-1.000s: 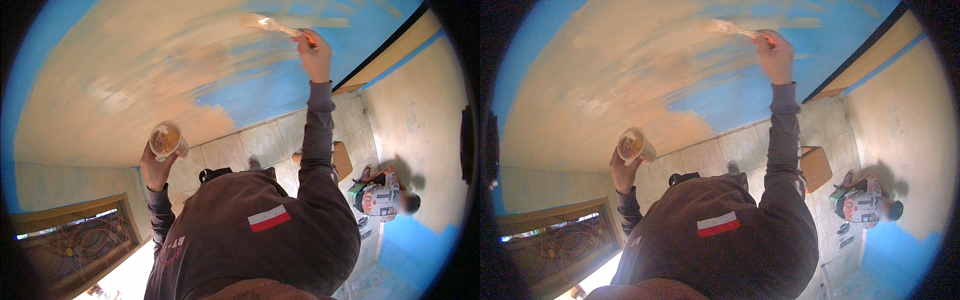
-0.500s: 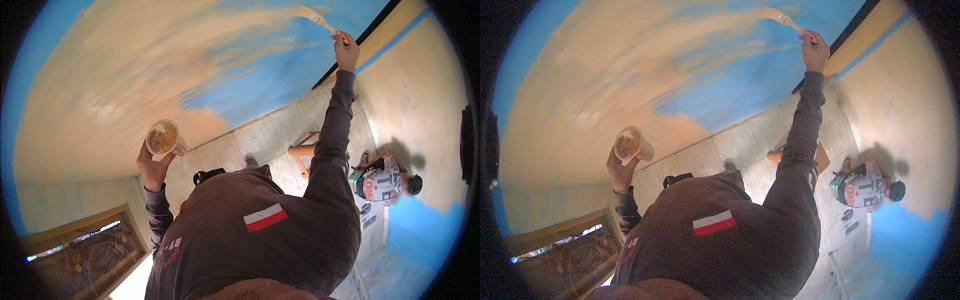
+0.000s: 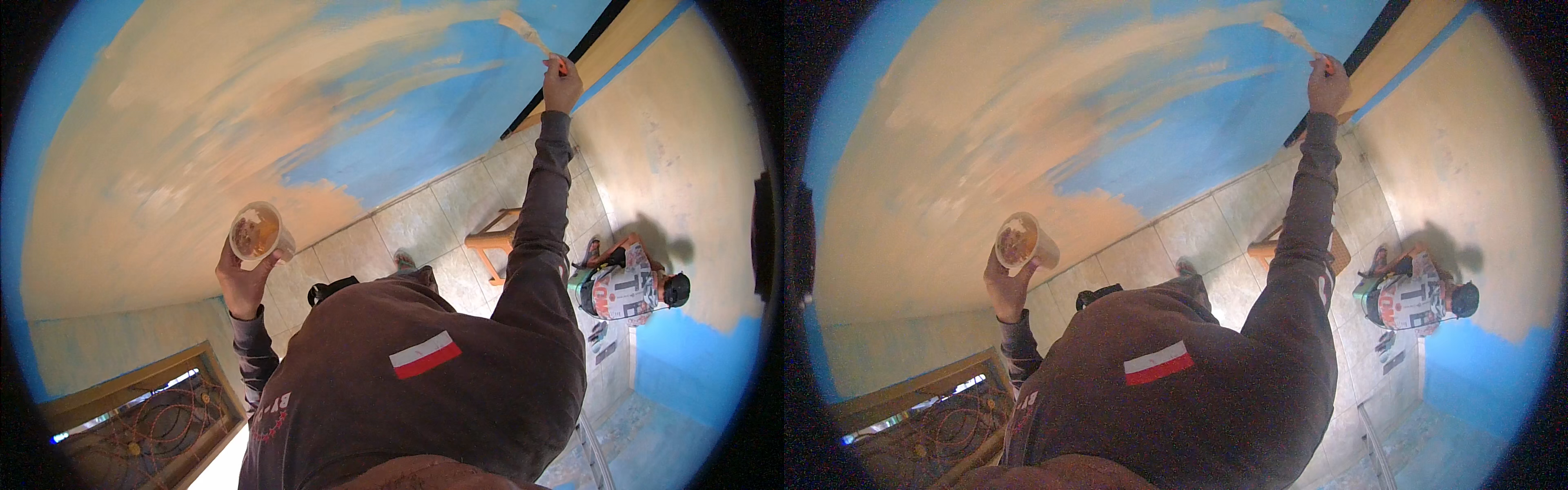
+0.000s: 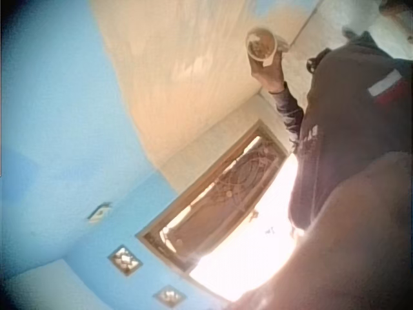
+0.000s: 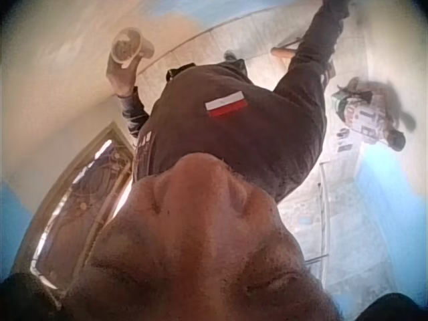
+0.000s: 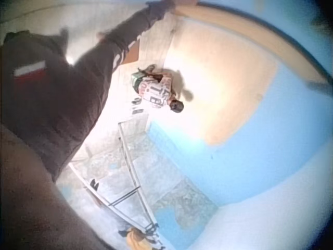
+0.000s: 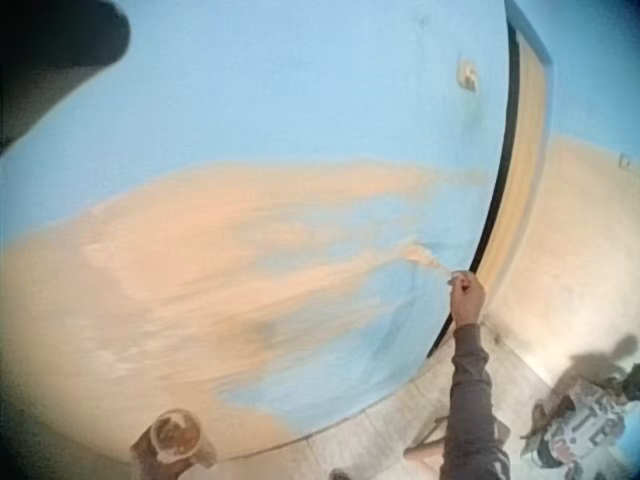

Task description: The person paints a ceiling with beige paint using a brush and a small container. They repeatedly dip the brush into the container and apply paint in broad strokes across the ceiling surface.

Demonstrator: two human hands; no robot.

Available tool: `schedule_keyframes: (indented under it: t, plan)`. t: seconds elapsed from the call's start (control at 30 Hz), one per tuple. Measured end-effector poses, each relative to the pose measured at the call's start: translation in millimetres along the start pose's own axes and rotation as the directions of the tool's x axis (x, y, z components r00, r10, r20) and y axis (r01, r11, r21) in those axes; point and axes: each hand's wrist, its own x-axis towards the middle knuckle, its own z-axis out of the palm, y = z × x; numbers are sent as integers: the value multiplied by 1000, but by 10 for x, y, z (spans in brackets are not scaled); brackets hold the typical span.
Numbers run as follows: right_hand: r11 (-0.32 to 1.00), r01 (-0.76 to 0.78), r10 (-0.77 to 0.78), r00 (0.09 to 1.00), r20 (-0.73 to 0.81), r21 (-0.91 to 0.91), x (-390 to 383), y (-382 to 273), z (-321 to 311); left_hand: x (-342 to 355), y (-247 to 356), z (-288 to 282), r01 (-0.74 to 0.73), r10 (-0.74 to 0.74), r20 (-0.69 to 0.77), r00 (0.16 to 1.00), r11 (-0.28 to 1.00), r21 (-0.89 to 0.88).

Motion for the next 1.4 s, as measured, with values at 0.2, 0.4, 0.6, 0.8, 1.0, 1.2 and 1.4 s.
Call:
schedule_keyframes:
  t: [0.2,0.4,0.6,0.8,1.0,1.2,1.4]
  plan:
    - [999,-46,46,998,37,-4,175,223,4,11,65,14,49,-49,-8,999,996,68]
    - [983,-105,72,975,208,149,436,299,-71,-19,74,50,71,-69,-49,996,996,54]
    - [975,-134,76,951,301,177,796,409,-177,-21,309,53,15,-14,-18,1000,998,56]
    - [971,-121,64,963,263,205,1152,275,-360,-4,648,44,1,-1,-4,1000,1000,14]
    - [991,-73,46,972,230,110,1297,222,-496,-2,774,45,-25,25,4,1000,1000,-9]
    - [999,6,-6,1000,-14,-35,1257,280,-723,-15,833,57,-21,21,7,1000,1000,-4]
    - [907,218,-331,899,-287,-361,1112,-2,-454,-14,726,64,-13,14,12,1000,998,-56]
